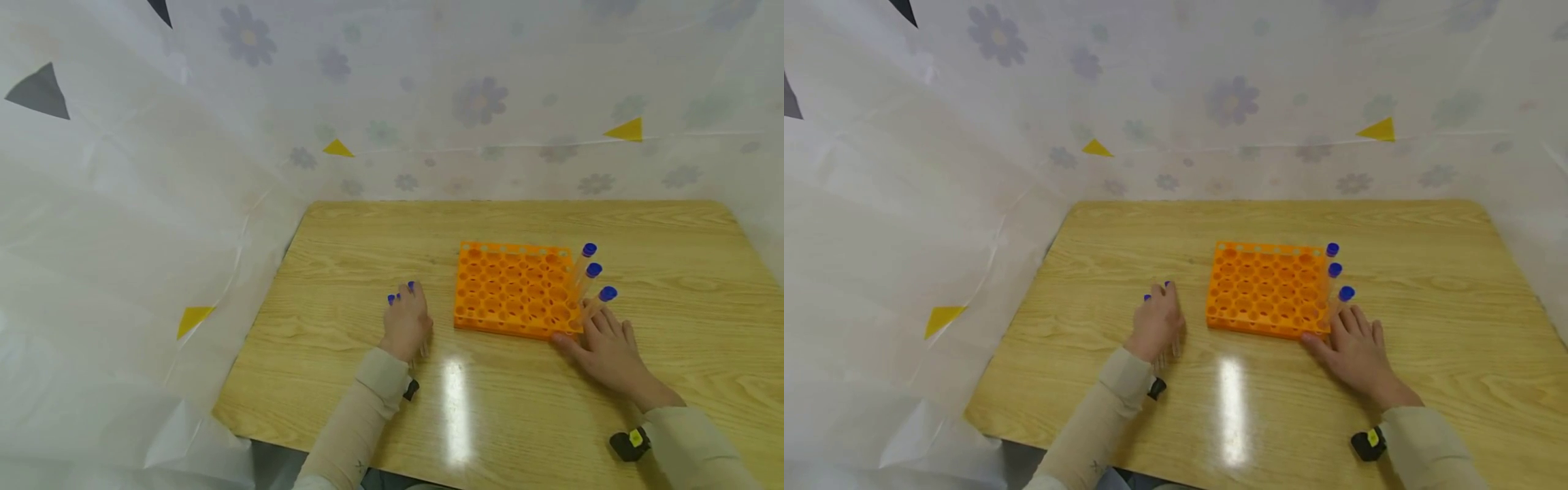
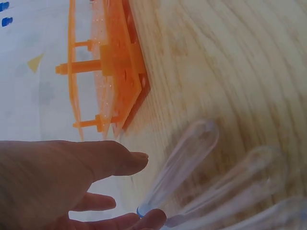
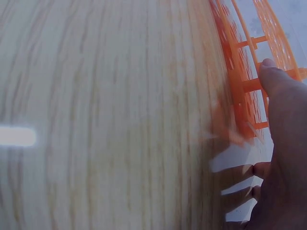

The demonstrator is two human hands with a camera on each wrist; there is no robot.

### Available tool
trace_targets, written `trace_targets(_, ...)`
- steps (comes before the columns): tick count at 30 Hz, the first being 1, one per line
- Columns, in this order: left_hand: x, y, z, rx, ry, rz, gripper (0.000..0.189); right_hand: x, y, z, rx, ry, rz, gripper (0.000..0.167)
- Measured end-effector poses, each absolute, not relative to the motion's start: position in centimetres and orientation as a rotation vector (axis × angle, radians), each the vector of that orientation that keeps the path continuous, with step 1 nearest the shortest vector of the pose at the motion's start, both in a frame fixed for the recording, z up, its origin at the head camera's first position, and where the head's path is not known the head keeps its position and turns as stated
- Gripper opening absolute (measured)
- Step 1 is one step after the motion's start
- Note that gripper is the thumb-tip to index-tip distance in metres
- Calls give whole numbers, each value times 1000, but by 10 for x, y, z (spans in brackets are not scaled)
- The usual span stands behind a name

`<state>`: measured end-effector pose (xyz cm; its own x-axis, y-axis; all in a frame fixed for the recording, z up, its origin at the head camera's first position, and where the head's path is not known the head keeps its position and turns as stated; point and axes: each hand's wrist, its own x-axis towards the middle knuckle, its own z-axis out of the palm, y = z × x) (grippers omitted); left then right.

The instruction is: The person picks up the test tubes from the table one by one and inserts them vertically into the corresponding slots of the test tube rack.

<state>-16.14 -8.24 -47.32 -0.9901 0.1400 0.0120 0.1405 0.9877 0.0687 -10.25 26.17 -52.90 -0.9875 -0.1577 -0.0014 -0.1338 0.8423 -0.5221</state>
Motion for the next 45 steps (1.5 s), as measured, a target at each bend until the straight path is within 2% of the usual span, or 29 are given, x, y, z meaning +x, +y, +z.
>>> trace_targets(11, -159, -75, -481, -273, -3196, 8, 54, -102, 262, -531, -243, 2990, -832, 82)
trace_targets(20, -155, -75, -488, -329, -3078, -107, 50, -102, 261, -530, -229, 2979, -841, 82)
trace_targets(27, -159, -76, -485, -254, -3192, -581, 76, -102, 261, -530, -224, 2973, -839, 82)
trace_targets(30, -161, -77, -482, -238, -3212, -743, 81, -102, 261, -530, -223, 2975, -844, 81)
trace_targets(38, -166, -79, -472, -283, -3131, -1023, 66, -101, 261, -531, -225, 2974, -849, 77)
trace_targets(45, -169, -75, -464, -386, -3000, -1014, 48, -101, 262, -531, -221, 2977, -848, 76)
